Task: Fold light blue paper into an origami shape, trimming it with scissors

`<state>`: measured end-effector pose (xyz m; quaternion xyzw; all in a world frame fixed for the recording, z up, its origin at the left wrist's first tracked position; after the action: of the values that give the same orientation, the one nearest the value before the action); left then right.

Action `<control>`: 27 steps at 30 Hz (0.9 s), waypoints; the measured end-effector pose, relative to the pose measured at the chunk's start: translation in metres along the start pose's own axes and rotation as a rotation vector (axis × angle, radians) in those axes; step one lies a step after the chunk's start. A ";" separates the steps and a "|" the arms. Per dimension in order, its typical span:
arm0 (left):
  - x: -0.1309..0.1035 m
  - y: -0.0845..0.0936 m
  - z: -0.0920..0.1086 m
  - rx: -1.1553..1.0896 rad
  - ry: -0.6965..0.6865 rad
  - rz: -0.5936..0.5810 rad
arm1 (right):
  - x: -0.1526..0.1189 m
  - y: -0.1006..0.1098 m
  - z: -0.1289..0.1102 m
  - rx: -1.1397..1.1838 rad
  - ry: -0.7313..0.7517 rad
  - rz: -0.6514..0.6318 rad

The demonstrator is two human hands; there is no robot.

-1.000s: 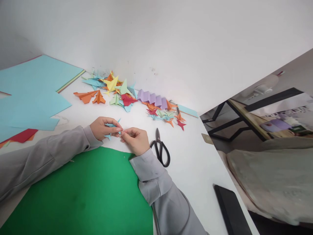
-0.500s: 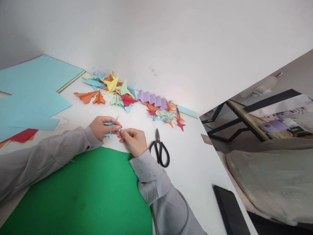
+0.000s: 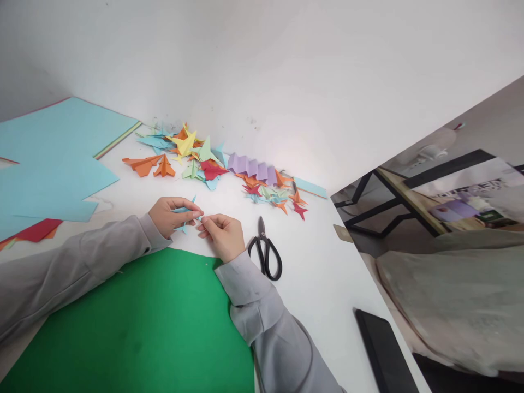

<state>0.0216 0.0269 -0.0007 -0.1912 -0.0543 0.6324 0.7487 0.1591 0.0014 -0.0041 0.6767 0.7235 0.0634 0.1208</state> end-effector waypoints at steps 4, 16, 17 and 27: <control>0.002 0.001 -0.004 -0.041 -0.007 -0.001 | 0.001 0.000 0.000 0.014 -0.002 0.012; 0.005 0.002 -0.009 -0.039 -0.084 -0.006 | 0.003 0.000 0.001 0.019 0.003 0.045; 0.004 0.002 -0.009 -0.032 -0.092 -0.004 | 0.003 -0.001 0.001 0.024 0.003 0.045; -0.005 -0.004 0.004 -0.002 -0.114 0.032 | 0.002 -0.003 -0.002 0.027 0.004 0.038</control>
<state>0.0230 0.0227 0.0054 -0.1566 -0.0945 0.6542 0.7339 0.1552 0.0034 -0.0034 0.6916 0.7117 0.0570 0.1089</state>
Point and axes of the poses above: each hand's wrist, its own x-axis towards the middle knuckle, its own y-axis out of the back of the hand, z = x × y, the point moved 3 cm from there along x, towards the middle knuckle, and after that the axes turned 13 degrees about -x, right-handed, at the moved point
